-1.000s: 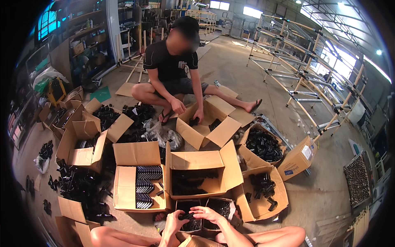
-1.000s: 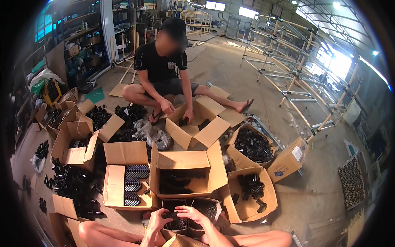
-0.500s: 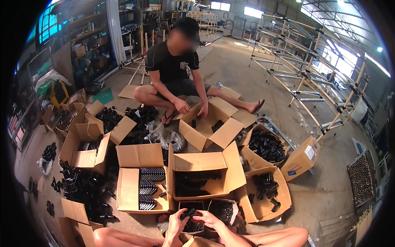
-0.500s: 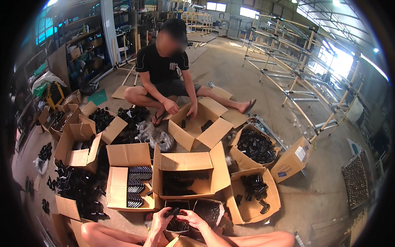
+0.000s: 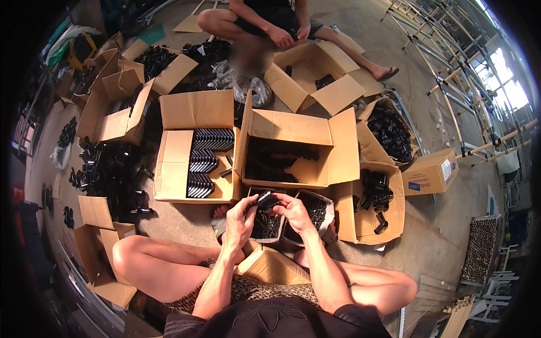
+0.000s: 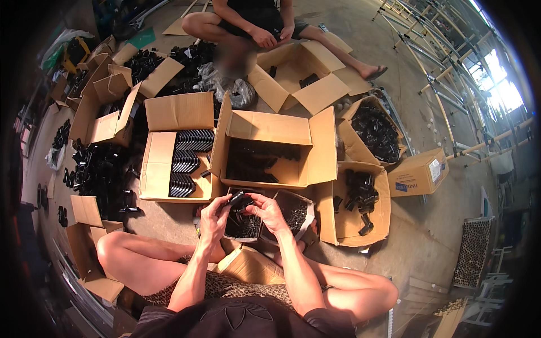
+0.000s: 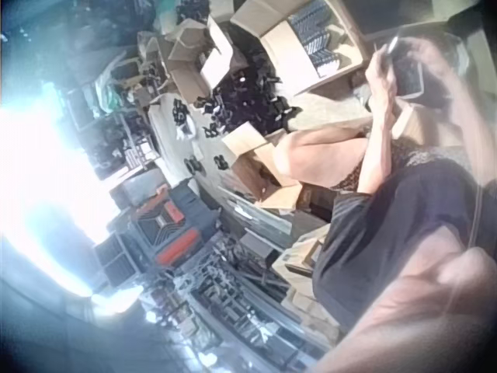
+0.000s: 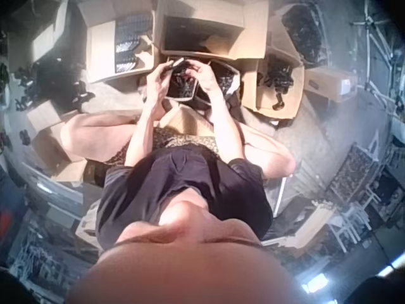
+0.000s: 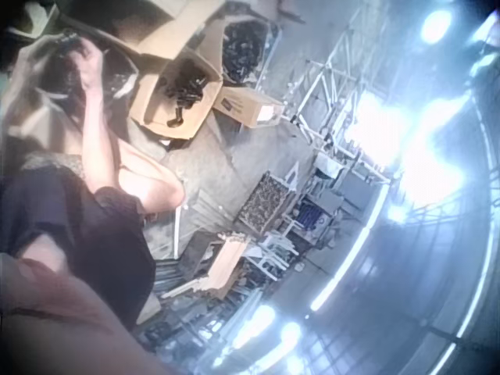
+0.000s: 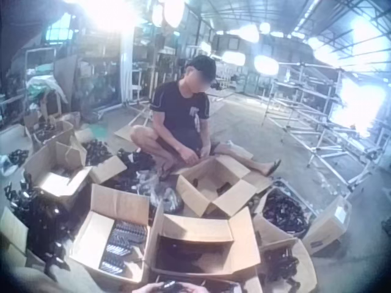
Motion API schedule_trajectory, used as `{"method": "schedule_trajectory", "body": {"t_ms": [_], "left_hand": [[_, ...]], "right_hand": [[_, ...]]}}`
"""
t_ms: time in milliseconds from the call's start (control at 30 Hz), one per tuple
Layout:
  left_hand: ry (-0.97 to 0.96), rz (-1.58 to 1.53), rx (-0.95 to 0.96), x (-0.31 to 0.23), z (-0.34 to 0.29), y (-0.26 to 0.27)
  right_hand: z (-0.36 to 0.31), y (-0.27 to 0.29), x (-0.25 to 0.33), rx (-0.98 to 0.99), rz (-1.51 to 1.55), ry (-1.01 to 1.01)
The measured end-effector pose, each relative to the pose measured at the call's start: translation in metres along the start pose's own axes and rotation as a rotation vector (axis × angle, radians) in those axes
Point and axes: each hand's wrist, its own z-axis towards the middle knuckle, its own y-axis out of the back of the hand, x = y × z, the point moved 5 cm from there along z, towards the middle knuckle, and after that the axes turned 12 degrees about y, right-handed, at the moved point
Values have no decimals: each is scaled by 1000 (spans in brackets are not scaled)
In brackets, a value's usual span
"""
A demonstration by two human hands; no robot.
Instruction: The person picks up small black plastic parts from boxes on the floor and places them into smaller containers by hand.
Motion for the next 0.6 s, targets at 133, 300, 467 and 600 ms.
{"method": "schedule_trajectory", "body": {"t_ms": [133, 300, 467, 600], "left_hand": [[-86, -38, -27, 2, 3, 1], [-180, -2, 7, -6, 5, -2], [-171, 15, 8, -8, 4, -1], [-164, -16, 3, -8, 4, -1]], "right_hand": [[2, -6, 8, -20, -52, 16], [4, 2, 8, -12, -65, 13], [5, -3, 12, -18, -107, -13], [6, -4, 12, -26, -133, -18]]}}
